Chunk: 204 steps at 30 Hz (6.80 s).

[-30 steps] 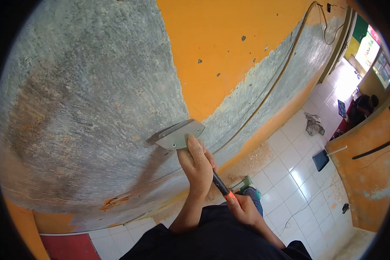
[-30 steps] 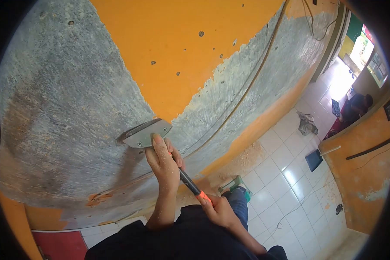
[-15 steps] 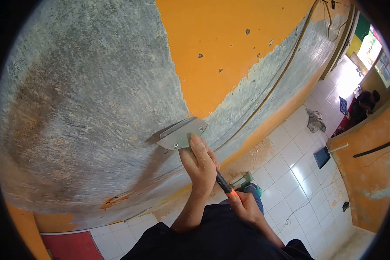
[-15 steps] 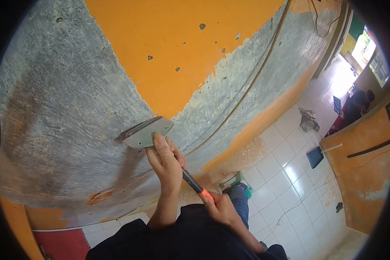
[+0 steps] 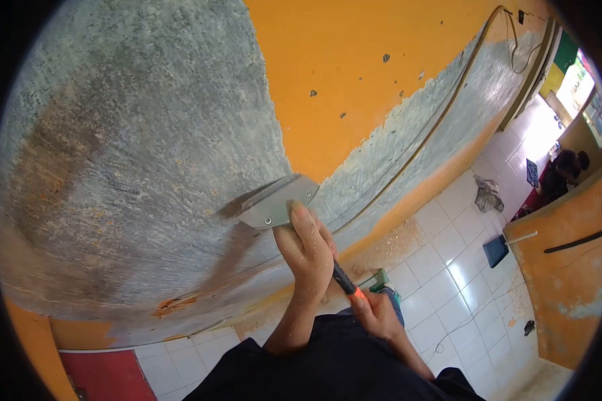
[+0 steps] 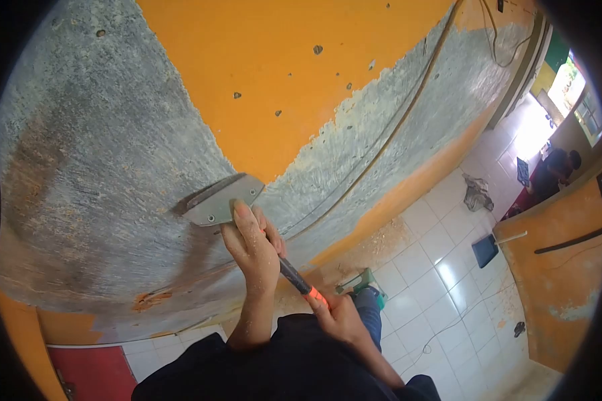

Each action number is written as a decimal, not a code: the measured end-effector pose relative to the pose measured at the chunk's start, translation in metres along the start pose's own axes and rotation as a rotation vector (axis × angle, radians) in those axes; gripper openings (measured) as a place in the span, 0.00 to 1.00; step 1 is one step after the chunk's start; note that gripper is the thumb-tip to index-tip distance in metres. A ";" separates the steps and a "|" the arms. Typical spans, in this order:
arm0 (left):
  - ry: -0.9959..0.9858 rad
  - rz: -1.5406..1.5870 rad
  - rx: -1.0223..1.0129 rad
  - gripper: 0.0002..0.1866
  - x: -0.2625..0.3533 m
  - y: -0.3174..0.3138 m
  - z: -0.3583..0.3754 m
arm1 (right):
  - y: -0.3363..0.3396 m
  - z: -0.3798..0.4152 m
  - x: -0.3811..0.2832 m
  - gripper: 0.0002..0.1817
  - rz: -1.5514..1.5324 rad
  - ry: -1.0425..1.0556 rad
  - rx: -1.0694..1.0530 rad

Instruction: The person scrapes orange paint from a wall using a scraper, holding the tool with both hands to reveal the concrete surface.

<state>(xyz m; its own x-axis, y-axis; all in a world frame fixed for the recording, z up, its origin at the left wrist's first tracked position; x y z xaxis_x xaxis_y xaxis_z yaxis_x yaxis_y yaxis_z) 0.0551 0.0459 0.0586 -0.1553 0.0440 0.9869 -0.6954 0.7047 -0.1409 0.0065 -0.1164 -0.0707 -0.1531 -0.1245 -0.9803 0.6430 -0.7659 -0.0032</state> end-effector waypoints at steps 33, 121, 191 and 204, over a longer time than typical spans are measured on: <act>-0.054 -0.074 0.058 0.22 0.011 0.001 -0.003 | -0.007 0.008 -0.006 0.21 -0.067 -0.039 -0.078; 0.156 0.726 -0.428 0.22 0.018 -0.026 0.012 | 0.007 0.039 -0.073 0.26 0.163 0.470 0.150; 0.170 0.819 -0.420 0.22 0.038 -0.039 0.011 | 0.019 0.046 -0.101 0.26 0.266 0.463 0.188; 0.181 0.818 -0.418 0.22 0.036 -0.039 0.012 | 0.016 0.054 -0.096 0.24 0.244 0.415 0.133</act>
<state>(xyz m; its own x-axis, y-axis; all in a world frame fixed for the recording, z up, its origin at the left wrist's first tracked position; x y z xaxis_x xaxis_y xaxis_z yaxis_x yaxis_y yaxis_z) 0.0678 0.0116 0.0984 -0.3487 0.7237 0.5955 -0.1042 0.6015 -0.7920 -0.0089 -0.1505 0.0340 0.3187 -0.0688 -0.9454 0.5173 -0.8231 0.2343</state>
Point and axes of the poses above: each hand's wrist, its own z-axis away from the middle knuckle, its own y-axis out of the back of the hand, x = y × z, the point moved 7 cm from there along -z, towards the middle knuckle, and after that the axes turned 3 degrees about y, right-handed, at the moved point
